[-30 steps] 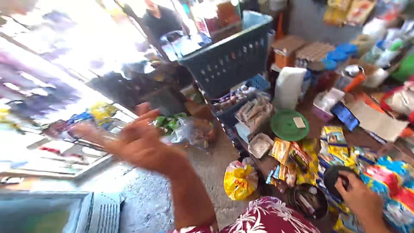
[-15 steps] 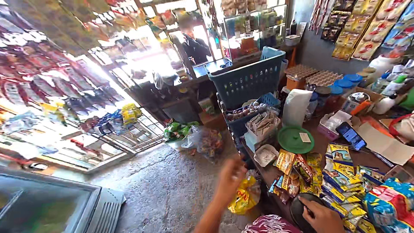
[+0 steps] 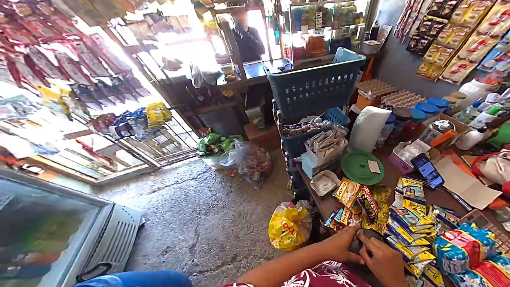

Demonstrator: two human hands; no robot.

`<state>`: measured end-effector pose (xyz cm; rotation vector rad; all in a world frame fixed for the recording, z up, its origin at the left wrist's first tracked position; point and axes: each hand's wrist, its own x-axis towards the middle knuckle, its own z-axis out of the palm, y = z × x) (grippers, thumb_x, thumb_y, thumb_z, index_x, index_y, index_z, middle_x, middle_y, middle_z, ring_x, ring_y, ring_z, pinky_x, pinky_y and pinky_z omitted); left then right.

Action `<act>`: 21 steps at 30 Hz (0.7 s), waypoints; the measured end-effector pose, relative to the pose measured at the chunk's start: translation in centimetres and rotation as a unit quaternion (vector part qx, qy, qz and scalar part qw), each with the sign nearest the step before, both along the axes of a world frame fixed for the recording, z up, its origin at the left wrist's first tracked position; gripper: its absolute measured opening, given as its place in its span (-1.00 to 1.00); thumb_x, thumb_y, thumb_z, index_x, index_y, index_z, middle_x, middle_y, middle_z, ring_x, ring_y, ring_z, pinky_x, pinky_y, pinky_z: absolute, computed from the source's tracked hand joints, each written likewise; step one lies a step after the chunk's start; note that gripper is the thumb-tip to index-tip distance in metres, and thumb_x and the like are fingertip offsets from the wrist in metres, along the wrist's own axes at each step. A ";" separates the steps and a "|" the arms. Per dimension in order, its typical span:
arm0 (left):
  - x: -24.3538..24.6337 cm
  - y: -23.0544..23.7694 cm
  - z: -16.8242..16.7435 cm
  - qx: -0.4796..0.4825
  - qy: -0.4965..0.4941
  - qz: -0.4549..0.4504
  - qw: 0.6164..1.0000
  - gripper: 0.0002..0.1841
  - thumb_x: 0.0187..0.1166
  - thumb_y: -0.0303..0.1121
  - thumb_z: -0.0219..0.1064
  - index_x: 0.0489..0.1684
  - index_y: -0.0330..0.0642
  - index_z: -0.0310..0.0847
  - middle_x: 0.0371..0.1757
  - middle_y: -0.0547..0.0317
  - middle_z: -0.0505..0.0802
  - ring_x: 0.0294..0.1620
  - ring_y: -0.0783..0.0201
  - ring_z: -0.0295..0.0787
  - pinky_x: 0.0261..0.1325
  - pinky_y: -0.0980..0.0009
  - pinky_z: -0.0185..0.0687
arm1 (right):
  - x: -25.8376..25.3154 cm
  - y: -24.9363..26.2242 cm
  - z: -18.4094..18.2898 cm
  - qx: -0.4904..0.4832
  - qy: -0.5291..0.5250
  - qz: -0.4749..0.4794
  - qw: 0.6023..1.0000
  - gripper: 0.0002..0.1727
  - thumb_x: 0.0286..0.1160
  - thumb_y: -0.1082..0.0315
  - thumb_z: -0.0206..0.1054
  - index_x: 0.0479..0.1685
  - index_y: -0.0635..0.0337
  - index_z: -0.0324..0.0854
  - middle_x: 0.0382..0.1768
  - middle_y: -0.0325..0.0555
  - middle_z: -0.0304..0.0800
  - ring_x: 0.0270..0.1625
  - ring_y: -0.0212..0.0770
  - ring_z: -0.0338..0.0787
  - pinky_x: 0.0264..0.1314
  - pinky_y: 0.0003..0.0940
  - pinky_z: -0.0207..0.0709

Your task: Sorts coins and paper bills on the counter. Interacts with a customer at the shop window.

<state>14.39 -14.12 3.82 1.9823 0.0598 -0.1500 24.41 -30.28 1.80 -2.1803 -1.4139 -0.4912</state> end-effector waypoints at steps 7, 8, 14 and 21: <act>0.0 0.1 0.6 -0.014 0.015 0.043 0.999 -0.45 0.65 -0.42 0.35 0.61 -0.46 0.41 0.44 -0.49 0.59 0.39 -0.24 0.63 0.49 0.01 0.53 | 1.1 -2.2 0.2 -0.003 0.013 0.023 1.000 -0.60 0.31 0.24 0.19 -0.07 -0.05 0.97 -0.67 -0.17 0.70 -0.67 -0.13 0.70 -0.71 -0.18 0.46; 0.2 -0.1 0.8 -0.016 0.026 0.057 0.998 -0.50 0.68 -0.43 0.30 0.58 -0.44 0.46 0.42 -0.47 0.61 0.35 -0.22 0.66 0.46 0.03 0.55 | 1.3 -2.6 0.0 0.004 0.011 0.014 1.000 -0.59 0.31 0.24 0.18 -0.08 -0.06 0.97 -0.69 -0.19 0.67 -0.69 -0.15 0.66 -0.73 -0.20 0.41; 0.8 -0.5 0.8 -0.012 0.028 0.100 0.995 -0.58 0.71 -0.37 0.27 0.45 -0.43 0.60 0.28 -0.42 0.71 0.23 -0.15 0.71 0.41 0.09 0.56 | 1.2 -1.5 -0.2 -0.003 0.026 -0.037 0.999 -0.58 0.32 0.24 0.17 -0.05 -0.02 0.97 -0.66 -0.15 0.70 -0.67 -0.11 0.69 -0.74 -0.13 0.41; 1.3 -0.9 0.9 -0.007 0.040 0.114 0.993 -0.60 0.63 -0.45 0.35 0.38 -0.47 0.63 0.26 -0.44 0.72 0.27 -0.18 0.70 0.47 0.05 0.52 | 0.8 -1.5 -0.8 -0.004 -0.010 -0.051 0.999 -0.59 0.32 0.25 0.19 -0.03 0.01 0.96 -0.62 -0.07 0.74 -0.62 -0.02 0.75 -0.70 -0.09 0.47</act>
